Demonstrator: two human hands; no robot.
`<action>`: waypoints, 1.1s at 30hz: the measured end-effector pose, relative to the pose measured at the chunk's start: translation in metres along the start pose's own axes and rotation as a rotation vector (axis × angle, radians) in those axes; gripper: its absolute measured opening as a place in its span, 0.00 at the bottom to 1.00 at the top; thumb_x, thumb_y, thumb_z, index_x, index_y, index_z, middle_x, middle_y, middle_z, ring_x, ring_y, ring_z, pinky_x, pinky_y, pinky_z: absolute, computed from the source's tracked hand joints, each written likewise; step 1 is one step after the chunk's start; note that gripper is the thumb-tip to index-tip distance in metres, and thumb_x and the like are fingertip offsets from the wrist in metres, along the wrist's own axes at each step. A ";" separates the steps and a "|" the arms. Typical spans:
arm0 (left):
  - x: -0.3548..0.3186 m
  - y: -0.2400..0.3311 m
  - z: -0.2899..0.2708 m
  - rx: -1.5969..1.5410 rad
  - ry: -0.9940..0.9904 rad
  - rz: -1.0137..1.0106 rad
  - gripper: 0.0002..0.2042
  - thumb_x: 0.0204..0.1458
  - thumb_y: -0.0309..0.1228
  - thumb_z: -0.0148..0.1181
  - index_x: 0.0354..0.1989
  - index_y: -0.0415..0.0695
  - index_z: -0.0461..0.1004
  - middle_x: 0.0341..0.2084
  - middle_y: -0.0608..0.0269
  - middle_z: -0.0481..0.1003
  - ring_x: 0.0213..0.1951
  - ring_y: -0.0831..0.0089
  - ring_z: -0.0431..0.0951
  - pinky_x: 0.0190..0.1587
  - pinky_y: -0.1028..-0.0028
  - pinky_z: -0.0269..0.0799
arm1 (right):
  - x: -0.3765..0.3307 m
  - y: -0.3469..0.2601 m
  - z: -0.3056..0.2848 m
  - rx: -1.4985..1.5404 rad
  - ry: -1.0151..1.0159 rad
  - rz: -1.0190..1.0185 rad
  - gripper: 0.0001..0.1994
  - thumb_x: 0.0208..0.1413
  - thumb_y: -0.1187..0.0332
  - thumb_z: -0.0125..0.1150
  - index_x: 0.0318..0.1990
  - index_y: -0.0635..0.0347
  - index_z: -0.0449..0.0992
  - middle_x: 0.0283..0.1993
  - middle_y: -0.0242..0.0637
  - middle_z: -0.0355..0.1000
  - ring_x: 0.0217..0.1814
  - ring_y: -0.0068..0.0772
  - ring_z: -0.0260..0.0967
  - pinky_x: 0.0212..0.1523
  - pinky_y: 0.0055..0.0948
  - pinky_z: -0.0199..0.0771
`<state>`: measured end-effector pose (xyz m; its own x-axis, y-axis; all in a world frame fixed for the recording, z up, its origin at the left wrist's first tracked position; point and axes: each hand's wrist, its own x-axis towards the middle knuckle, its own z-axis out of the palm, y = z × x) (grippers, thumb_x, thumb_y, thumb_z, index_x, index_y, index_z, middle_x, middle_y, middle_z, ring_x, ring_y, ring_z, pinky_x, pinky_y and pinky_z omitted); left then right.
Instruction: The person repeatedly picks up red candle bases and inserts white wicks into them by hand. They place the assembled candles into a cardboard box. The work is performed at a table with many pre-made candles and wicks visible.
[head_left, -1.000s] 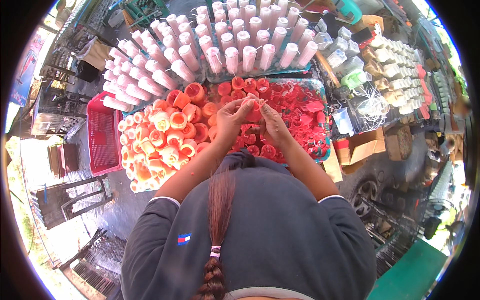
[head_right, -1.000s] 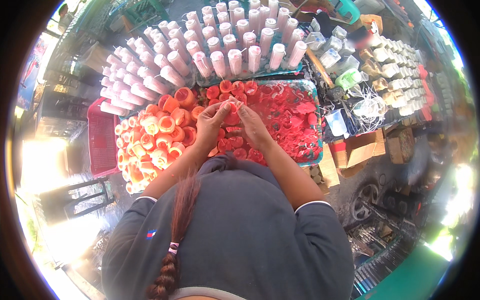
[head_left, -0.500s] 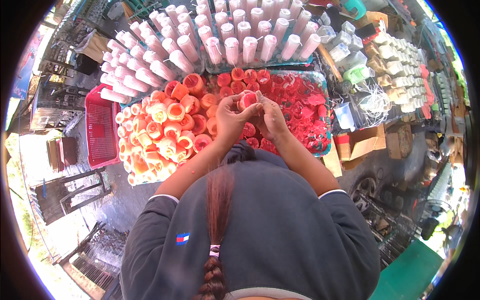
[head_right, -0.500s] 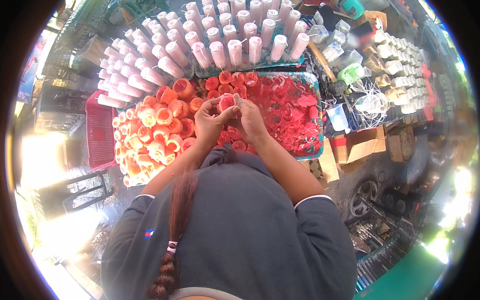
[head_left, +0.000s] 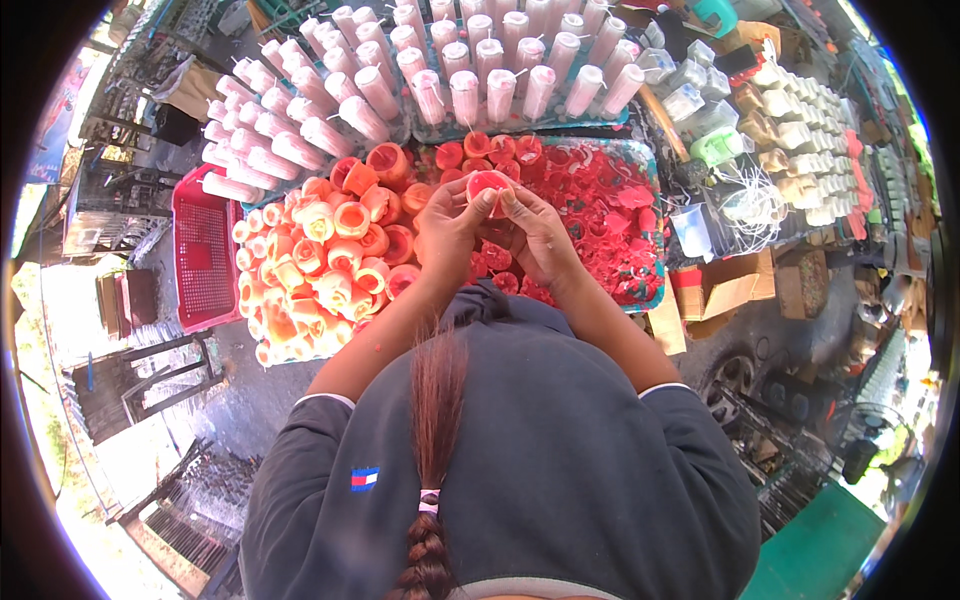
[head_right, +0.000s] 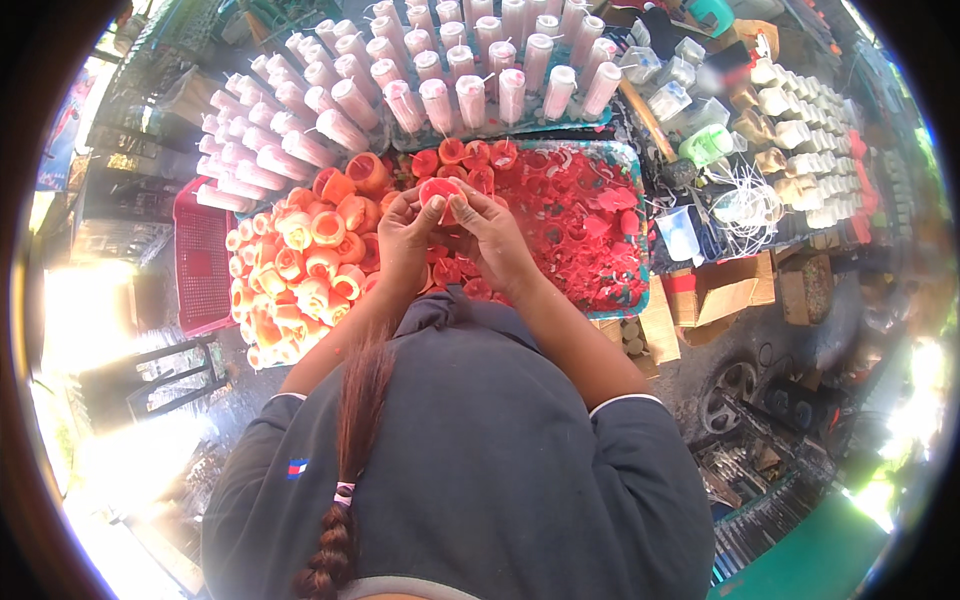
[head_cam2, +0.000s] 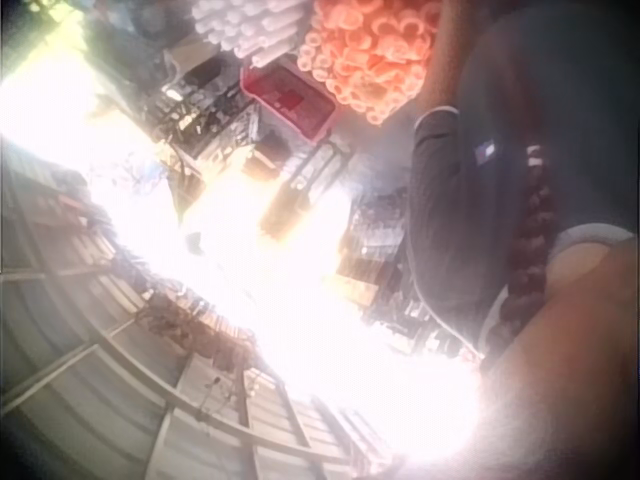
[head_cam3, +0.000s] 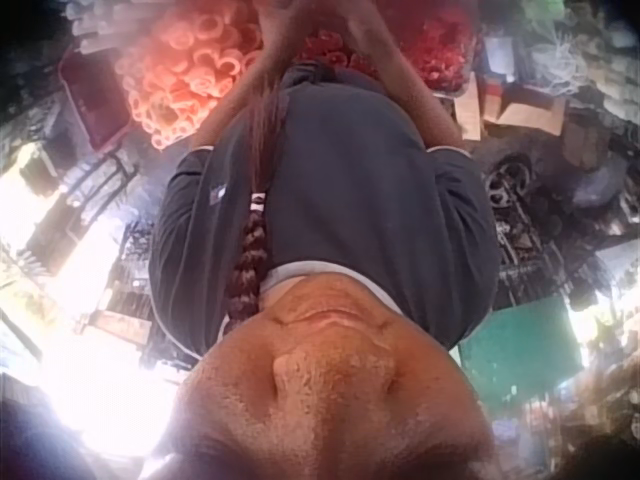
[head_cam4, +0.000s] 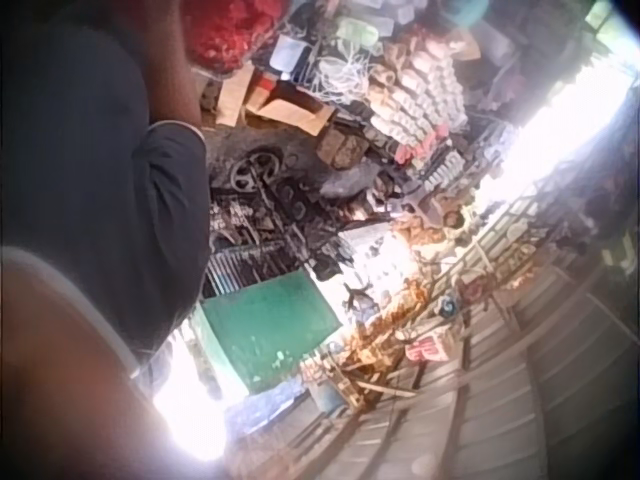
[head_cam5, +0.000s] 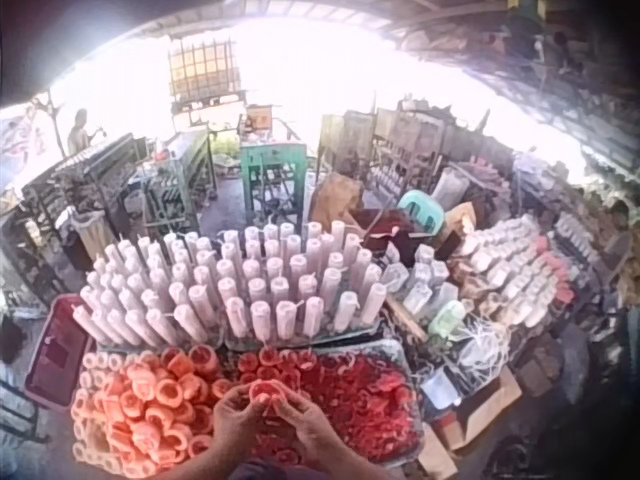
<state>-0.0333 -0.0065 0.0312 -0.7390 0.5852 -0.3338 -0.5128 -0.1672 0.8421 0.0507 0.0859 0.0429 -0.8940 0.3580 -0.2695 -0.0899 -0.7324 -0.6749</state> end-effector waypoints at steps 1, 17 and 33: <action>-0.001 -0.001 0.002 0.001 -0.001 0.035 0.21 0.47 0.28 0.66 0.48 0.33 0.67 0.36 0.56 0.76 0.35 0.74 0.78 0.29 0.79 0.75 | 0.000 0.003 -0.004 0.019 -0.002 -0.015 0.21 0.62 0.56 0.46 0.56 0.61 0.66 0.47 0.36 0.71 0.47 0.28 0.71 0.47 0.34 0.75; -0.014 0.016 0.016 0.233 -0.135 0.094 0.21 0.49 0.29 0.64 0.51 0.37 0.70 0.40 0.66 0.72 0.37 0.80 0.74 0.36 0.82 0.72 | -0.004 -0.013 -0.019 -0.052 -0.024 0.002 0.19 0.63 0.55 0.45 0.54 0.56 0.68 0.48 0.35 0.70 0.48 0.29 0.69 0.44 0.40 0.77; -0.019 0.005 0.005 0.847 -0.122 0.629 0.20 0.46 0.27 0.66 0.50 0.42 0.74 0.28 0.71 0.66 0.28 0.85 0.66 0.31 0.81 0.65 | -0.004 -0.016 -0.023 -0.049 -0.027 0.051 0.14 0.62 0.63 0.50 0.42 0.64 0.75 0.36 0.33 0.73 0.36 0.23 0.71 0.37 0.30 0.77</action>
<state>-0.0199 -0.0146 0.0439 -0.6926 0.6689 0.2699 0.4532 0.1123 0.8843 0.0656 0.1098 0.0385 -0.9083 0.3049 -0.2864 -0.0227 -0.7195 -0.6941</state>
